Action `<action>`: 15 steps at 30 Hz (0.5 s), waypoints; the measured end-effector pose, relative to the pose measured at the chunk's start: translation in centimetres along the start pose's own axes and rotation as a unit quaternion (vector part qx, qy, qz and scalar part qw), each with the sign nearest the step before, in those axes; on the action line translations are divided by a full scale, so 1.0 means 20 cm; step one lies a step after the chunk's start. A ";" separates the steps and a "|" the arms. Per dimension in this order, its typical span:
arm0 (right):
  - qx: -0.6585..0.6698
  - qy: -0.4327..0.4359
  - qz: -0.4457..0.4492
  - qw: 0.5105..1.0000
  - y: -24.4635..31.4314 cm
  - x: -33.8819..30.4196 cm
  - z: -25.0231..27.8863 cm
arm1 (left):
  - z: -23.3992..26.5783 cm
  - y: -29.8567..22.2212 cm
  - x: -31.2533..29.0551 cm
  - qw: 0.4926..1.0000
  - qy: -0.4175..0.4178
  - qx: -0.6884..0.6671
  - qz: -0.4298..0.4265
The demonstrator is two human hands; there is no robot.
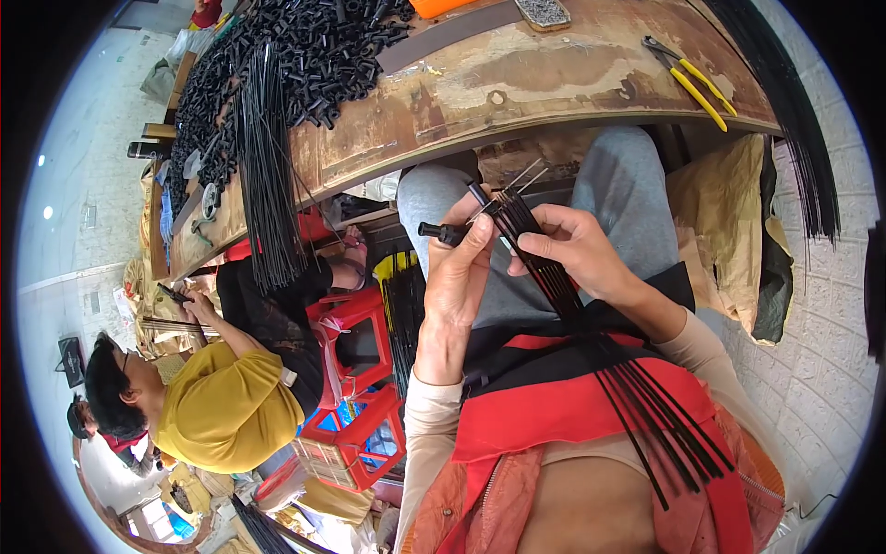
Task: Assembling and inspecting black plastic components at a production workbench using pliers.
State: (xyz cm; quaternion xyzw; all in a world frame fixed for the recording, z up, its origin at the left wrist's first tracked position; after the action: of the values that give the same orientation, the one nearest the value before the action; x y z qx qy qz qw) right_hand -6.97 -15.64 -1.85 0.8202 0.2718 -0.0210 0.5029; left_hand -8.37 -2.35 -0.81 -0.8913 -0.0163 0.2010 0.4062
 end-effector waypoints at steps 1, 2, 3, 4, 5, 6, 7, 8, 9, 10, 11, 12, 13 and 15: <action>0.001 -0.003 0.000 1.000 0.00 0.00 0.00 | -0.01 0.00 -0.01 1.000 0.001 0.001 0.003; 0.007 -0.002 -0.005 1.000 0.00 0.00 0.00 | -0.01 0.00 -0.01 1.000 -0.004 0.004 0.008; 0.012 -0.001 -0.009 1.000 0.00 0.00 0.00 | -0.02 0.01 -0.01 1.000 -0.010 0.007 0.012; 0.013 -0.001 -0.009 1.000 -0.01 0.00 0.00 | 0.00 0.02 0.00 1.000 -0.009 0.008 0.013; 0.006 -0.006 -0.002 1.000 -0.02 0.00 0.01 | 0.01 0.06 0.01 0.999 -0.001 0.011 0.038; -0.001 -0.009 0.004 1.000 -0.02 0.00 0.01 | 0.03 0.09 0.02 0.998 0.007 0.014 0.063; -0.001 -0.008 0.004 1.000 -0.01 0.00 0.01 | 0.05 0.09 0.02 0.998 0.006 0.014 0.062; 0.007 -0.010 -0.007 1.000 -0.01 -0.01 0.01 | 0.05 0.10 0.02 0.997 0.030 0.027 0.066; 0.015 -0.012 -0.017 1.000 -0.01 -0.02 0.01 | 0.04 0.10 0.01 0.995 0.054 0.040 0.070; 0.015 -0.012 -0.018 1.000 -0.01 -0.02 0.01 | 0.04 0.10 0.02 0.995 0.054 0.040 0.070; 0.033 -0.003 -0.024 0.999 -0.01 -0.02 0.00 | 0.01 0.10 0.01 0.993 0.072 0.034 0.089; 0.051 0.005 -0.029 0.998 0.00 -0.02 0.00 | -0.02 0.10 0.00 0.990 0.090 0.028 0.107; 0.051 0.005 -0.030 0.998 0.00 -0.02 0.01 | -0.04 0.10 -0.02 0.990 0.090 0.028 0.108; 0.084 0.033 -0.062 0.994 -0.02 -0.02 0.00 | -0.09 0.11 -0.04 0.990 0.069 0.003 0.121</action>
State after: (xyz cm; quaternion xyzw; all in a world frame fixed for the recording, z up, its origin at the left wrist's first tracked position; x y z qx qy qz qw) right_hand -7.47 -15.60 -2.03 0.8415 0.3357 -0.0475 0.4207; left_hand -8.76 -5.21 -1.07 -0.8970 0.1201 0.1870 0.3822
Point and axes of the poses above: each hand's wrist, its own x-axis towards the middle knuckle, its own z-axis out of the back of the hand, y = z × x, the point moved 7 cm from there along x, towards the middle knuckle, and after that the axes turned 12 degrees about -y, right-handed, at the moved point
